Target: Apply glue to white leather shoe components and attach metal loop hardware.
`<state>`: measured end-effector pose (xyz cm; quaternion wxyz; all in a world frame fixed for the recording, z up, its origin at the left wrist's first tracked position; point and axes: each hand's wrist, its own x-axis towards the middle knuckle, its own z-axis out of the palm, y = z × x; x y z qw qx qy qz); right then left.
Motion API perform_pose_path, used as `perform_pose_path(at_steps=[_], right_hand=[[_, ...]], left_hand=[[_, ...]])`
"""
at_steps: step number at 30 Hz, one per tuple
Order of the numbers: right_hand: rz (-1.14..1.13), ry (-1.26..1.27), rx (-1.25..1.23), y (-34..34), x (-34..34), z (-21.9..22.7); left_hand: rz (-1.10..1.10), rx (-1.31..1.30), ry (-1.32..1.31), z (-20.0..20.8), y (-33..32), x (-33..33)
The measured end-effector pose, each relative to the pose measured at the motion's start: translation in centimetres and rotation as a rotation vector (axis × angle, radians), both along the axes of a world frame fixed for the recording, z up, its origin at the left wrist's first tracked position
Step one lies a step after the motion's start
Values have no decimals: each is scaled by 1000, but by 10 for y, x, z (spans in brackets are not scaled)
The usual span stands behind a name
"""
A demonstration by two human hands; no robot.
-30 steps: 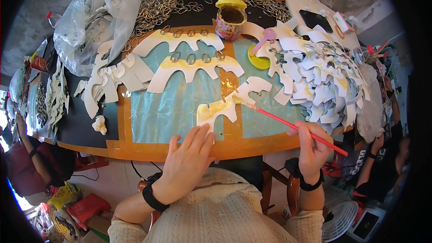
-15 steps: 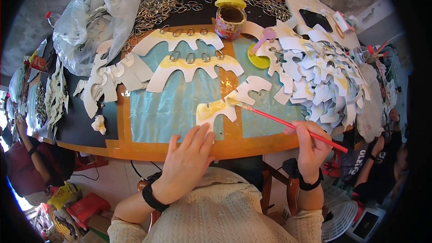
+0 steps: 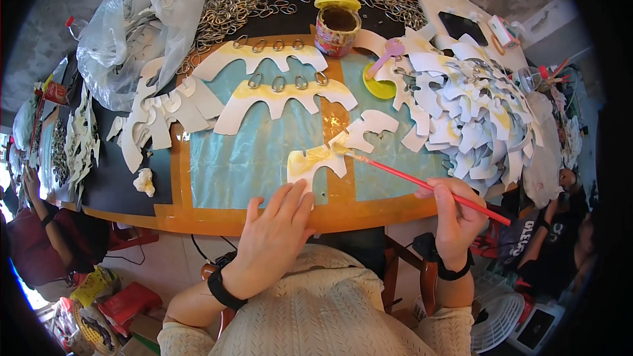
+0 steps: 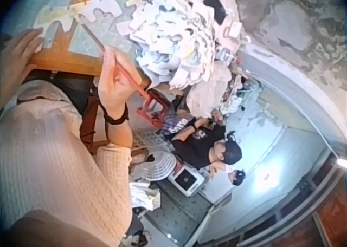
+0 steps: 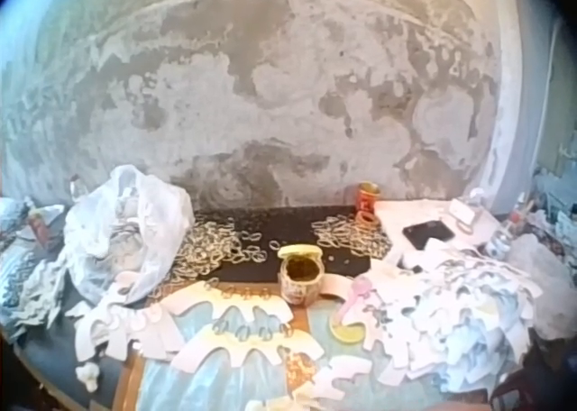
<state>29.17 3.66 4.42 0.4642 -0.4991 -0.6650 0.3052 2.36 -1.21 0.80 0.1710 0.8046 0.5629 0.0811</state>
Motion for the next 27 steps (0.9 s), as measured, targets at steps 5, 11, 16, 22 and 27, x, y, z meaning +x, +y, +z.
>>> perform_pose_path(at_steps=[5,11,16,22,27], right_hand=[[-12,0,-1,-4,3,1],[52,22,-25,-2,-8,2],[24,-13,2,2,-11,-2],[51,-8,-12,-1,-2,1],[73,35,-22,-1,-12,1]], left_hand=[[5,-7,-6,-1,0,0],[5,2,-7,0,0,0],[1,-6,-8,0,0,1],[2,6,1,0,-1,0],[-10,12,21,1,0,0]])
